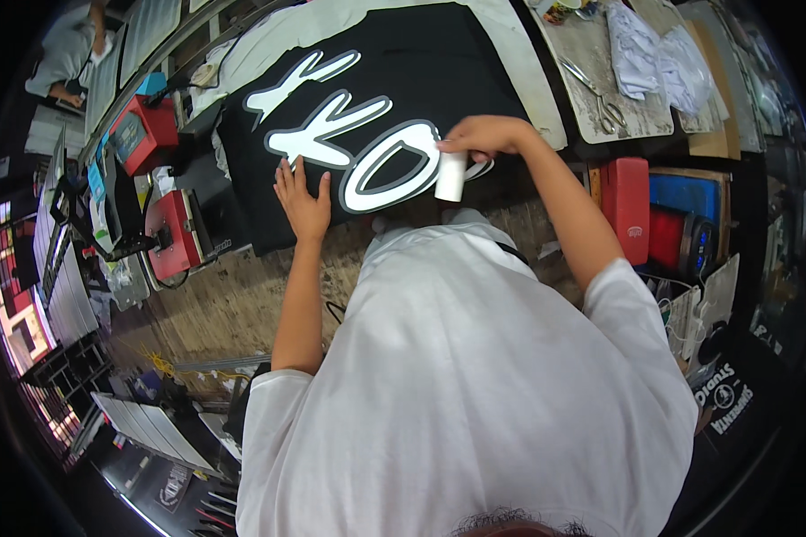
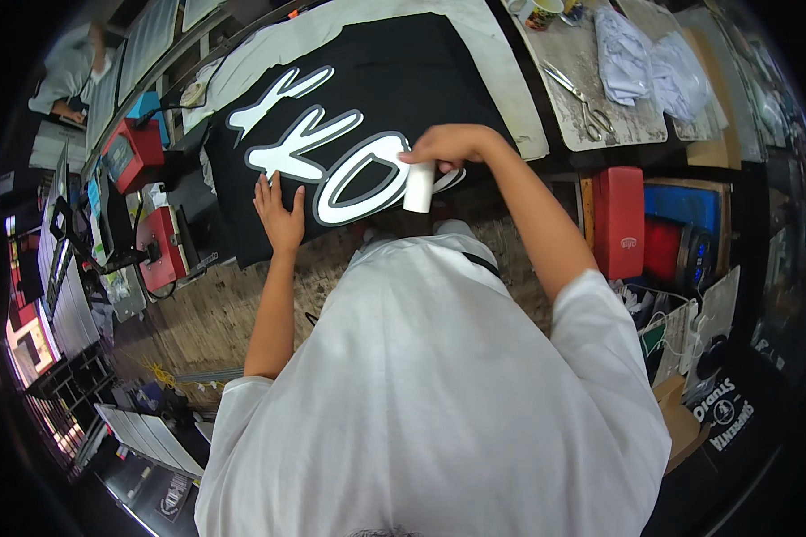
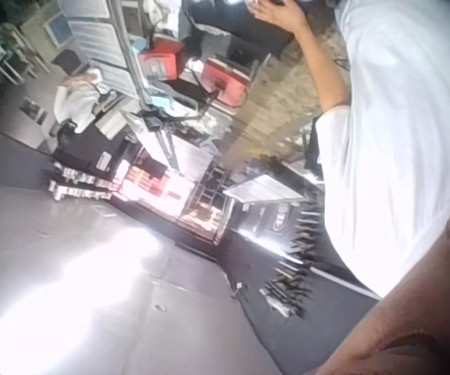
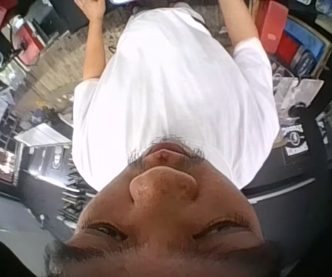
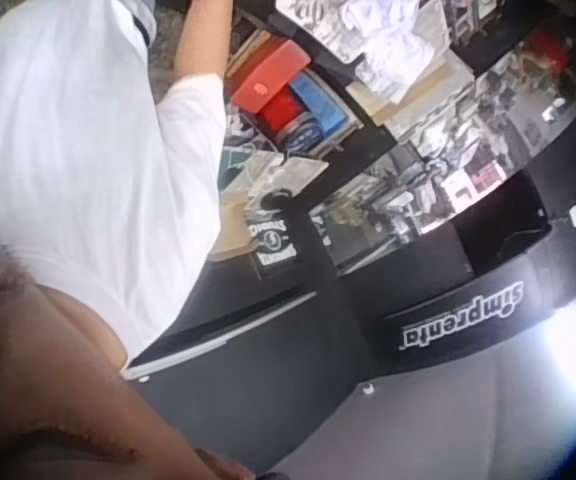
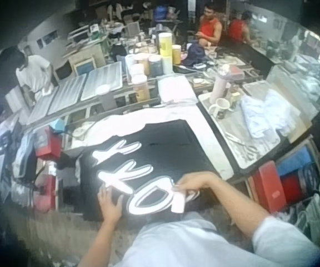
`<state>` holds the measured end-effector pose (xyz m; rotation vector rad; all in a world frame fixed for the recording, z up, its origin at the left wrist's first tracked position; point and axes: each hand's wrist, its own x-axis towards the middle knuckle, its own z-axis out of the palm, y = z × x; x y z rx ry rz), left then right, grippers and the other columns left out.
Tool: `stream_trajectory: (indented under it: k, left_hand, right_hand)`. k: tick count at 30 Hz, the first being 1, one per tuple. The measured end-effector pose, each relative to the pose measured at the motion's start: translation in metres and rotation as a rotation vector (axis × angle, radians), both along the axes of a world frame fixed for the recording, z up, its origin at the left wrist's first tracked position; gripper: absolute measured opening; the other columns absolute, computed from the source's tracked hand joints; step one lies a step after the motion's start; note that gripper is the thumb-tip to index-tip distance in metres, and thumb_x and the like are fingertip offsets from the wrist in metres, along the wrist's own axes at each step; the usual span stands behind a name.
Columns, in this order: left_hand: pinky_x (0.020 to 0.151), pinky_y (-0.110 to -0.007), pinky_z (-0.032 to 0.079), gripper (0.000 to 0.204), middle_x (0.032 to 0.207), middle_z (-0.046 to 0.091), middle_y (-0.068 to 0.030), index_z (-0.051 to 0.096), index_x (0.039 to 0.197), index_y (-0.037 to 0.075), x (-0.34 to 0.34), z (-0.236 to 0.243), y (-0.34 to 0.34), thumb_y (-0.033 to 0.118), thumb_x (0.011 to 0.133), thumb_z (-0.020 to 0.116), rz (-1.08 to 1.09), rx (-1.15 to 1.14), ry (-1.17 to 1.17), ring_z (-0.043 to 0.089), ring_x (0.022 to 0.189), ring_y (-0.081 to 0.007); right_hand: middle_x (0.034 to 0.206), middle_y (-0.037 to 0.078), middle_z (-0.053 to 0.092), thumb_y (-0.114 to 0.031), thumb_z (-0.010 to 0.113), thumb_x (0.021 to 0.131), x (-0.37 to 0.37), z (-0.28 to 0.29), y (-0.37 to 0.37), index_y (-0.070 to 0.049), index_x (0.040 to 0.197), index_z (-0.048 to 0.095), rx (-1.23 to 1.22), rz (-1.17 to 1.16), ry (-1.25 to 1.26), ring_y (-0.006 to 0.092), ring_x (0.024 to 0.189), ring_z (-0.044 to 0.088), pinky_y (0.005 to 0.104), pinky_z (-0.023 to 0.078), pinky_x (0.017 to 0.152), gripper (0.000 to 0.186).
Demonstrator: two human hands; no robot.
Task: Prepare and print designs onto black t-shirts using a screen printing setup and heat press.
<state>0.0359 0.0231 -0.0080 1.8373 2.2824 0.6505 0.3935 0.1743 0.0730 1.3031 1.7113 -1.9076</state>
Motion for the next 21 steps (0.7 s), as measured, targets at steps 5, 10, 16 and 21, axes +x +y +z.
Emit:
stream_trajectory:
  k: [5,10,16,21]
  left_hand:
    - [0.123,-0.052,0.016,0.065,0.16,0.033,-0.0206,0.046,0.149,0.011,0.0,0.002,0.0,0.042,0.095,0.064,-0.013,-0.005,0.007,0.025,0.15,-0.0394]
    - [0.123,-0.052,0.017,0.064,0.16,0.034,-0.0189,0.047,0.149,0.012,0.0,0.0,0.0,0.042,0.095,0.064,0.012,0.007,0.017,0.025,0.15,-0.0383]
    - [0.122,-0.052,0.017,0.065,0.159,0.035,-0.0189,0.047,0.149,0.012,-0.001,-0.002,-0.001,0.042,0.095,0.065,0.0,0.017,0.01,0.026,0.149,-0.0388]
    - [0.122,-0.054,0.016,0.066,0.158,0.034,-0.0226,0.046,0.149,0.008,0.0,-0.002,0.001,0.04,0.094,0.065,-0.012,0.025,0.007,0.025,0.149,-0.0413]
  right_hand:
    - [0.064,-0.001,0.052,-0.072,0.075,0.075,-0.015,-0.01,0.044,-0.004,0.079,0.067,0.057,0.246,-0.356,0.0103,0.053,0.047,0.0254,0.039,0.047,0.069]
    - [0.071,0.001,0.063,-0.058,0.088,0.068,0.026,-0.007,0.053,-0.005,0.082,0.074,0.018,0.294,-0.463,0.0119,0.055,0.049,0.0255,0.042,0.051,0.056]
    - [0.074,0.004,0.069,-0.013,0.084,0.073,0.069,-0.018,0.021,0.0,0.094,0.076,0.118,0.143,-0.13,0.0111,0.054,0.054,0.0275,0.044,0.051,0.026]
    - [0.082,0.006,0.074,-0.002,0.079,0.073,0.116,-0.02,0.008,0.002,0.101,0.074,0.18,0.172,-0.11,0.013,0.063,0.06,0.0286,0.048,0.057,0.029]
